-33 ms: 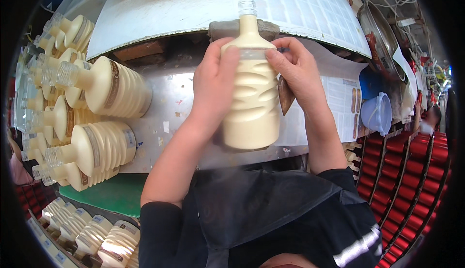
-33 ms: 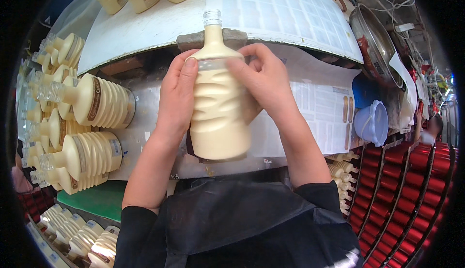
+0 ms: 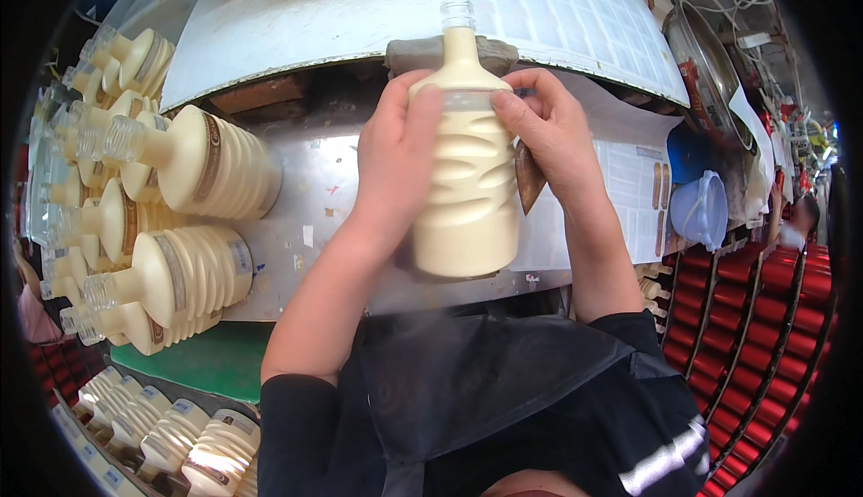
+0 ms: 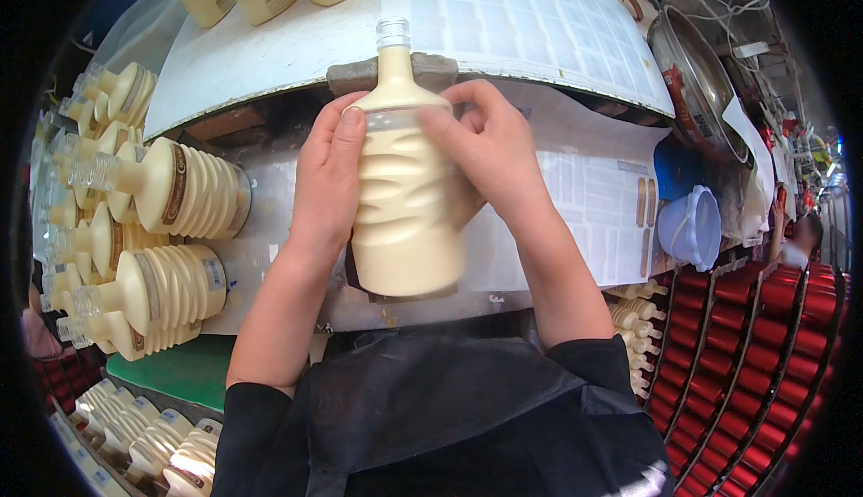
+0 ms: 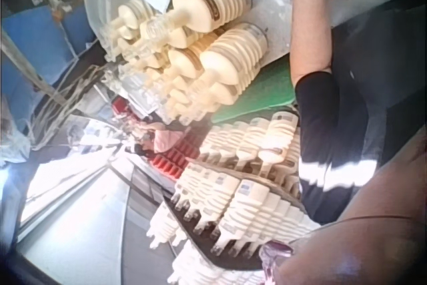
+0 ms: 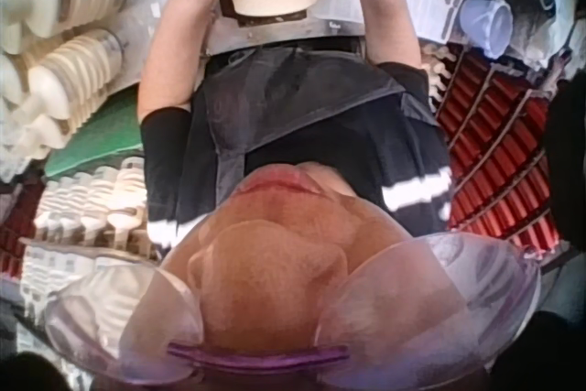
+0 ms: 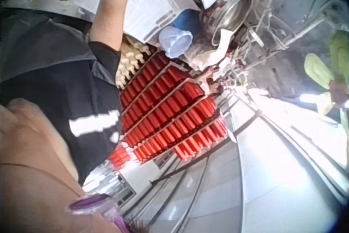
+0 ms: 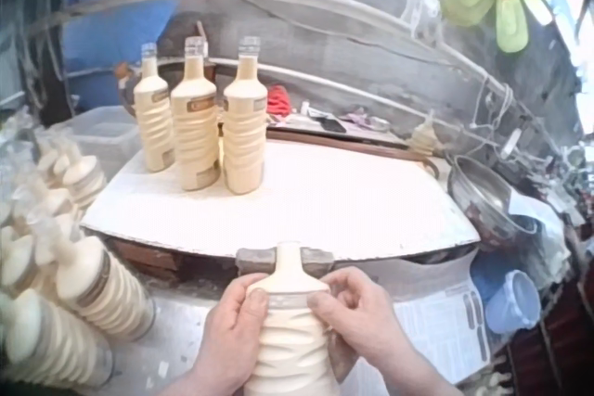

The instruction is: The person applies adhesive labels to cream-colored plastic bottles. They pick up a bottle, peel a label from a sheet, wrap it around the bottle, smooth it, and place the bottle on a nearby table. The process repeats for several bottles.

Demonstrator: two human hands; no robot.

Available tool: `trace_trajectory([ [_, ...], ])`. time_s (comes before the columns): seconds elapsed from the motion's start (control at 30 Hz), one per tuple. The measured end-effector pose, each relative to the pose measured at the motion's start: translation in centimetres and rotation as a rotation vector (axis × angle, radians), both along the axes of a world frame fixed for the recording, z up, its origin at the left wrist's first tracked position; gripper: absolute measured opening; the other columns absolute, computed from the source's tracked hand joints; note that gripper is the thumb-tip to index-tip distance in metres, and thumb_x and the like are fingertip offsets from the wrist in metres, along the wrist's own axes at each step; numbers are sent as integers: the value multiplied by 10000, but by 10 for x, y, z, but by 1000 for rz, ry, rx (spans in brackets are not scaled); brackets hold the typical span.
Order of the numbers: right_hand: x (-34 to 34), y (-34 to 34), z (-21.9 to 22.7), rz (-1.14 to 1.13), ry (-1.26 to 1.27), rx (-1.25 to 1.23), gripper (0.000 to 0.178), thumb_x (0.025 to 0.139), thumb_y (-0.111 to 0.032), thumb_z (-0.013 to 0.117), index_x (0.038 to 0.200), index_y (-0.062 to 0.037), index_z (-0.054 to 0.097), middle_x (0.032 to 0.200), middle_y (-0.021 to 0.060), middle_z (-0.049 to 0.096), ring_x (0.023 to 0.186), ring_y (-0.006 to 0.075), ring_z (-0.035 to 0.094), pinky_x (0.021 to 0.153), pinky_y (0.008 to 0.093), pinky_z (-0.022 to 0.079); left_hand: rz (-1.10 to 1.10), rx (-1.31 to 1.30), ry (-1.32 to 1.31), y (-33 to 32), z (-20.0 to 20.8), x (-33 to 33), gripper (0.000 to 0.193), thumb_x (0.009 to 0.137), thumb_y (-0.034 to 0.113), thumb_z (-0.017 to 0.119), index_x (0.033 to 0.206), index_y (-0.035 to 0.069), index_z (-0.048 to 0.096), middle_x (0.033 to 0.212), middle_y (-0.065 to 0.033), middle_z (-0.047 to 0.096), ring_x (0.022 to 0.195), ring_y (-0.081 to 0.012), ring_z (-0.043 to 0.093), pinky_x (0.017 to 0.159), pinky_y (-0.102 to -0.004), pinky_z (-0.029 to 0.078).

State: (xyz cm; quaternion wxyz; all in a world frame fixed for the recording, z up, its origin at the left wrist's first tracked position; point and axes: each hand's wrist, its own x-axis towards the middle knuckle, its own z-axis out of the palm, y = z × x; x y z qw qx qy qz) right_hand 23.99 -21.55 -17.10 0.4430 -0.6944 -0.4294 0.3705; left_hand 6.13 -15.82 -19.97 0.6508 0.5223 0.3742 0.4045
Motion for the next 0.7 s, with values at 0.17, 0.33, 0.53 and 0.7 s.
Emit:
trace_trajectory([
  [0.17,-3,0,-5,-11,48,7,355,943,-283,742,1146,-20,617,824,20,688,765,48,605,691,203,449,3,8,27,-1,3,0,383,1106,291,460,1323,-8,560,1152,-80,656,1032,-107,600,927,-263,492],
  [0.33,2,0,-6,-21,63,44,386,935,-350,713,1120,-18,647,826,-11,636,733,46,561,654,211,436,11,-4,-1,-3,7,1,410,1112,315,418,1324,-5,562,1179,-92,649,1055,-129,603,956,-291,487],
  [0.53,4,2,32,-97,303,224,250,995,-212,616,1132,-13,681,1037,22,690,912,88,637,769,239,529,7,-86,-145,-5,7,0,443,1100,370,412,1345,18,523,1221,-109,619,1085,-159,593,974,-327,483],
  [0.7,-34,-8,31,10,-461,343,252,925,-114,693,1141,14,657,1043,58,724,924,105,674,820,261,538,10,34,31,-1,-1,2,473,1060,391,508,1349,17,478,1176,-141,632,1063,-178,596,944,-330,485],
])
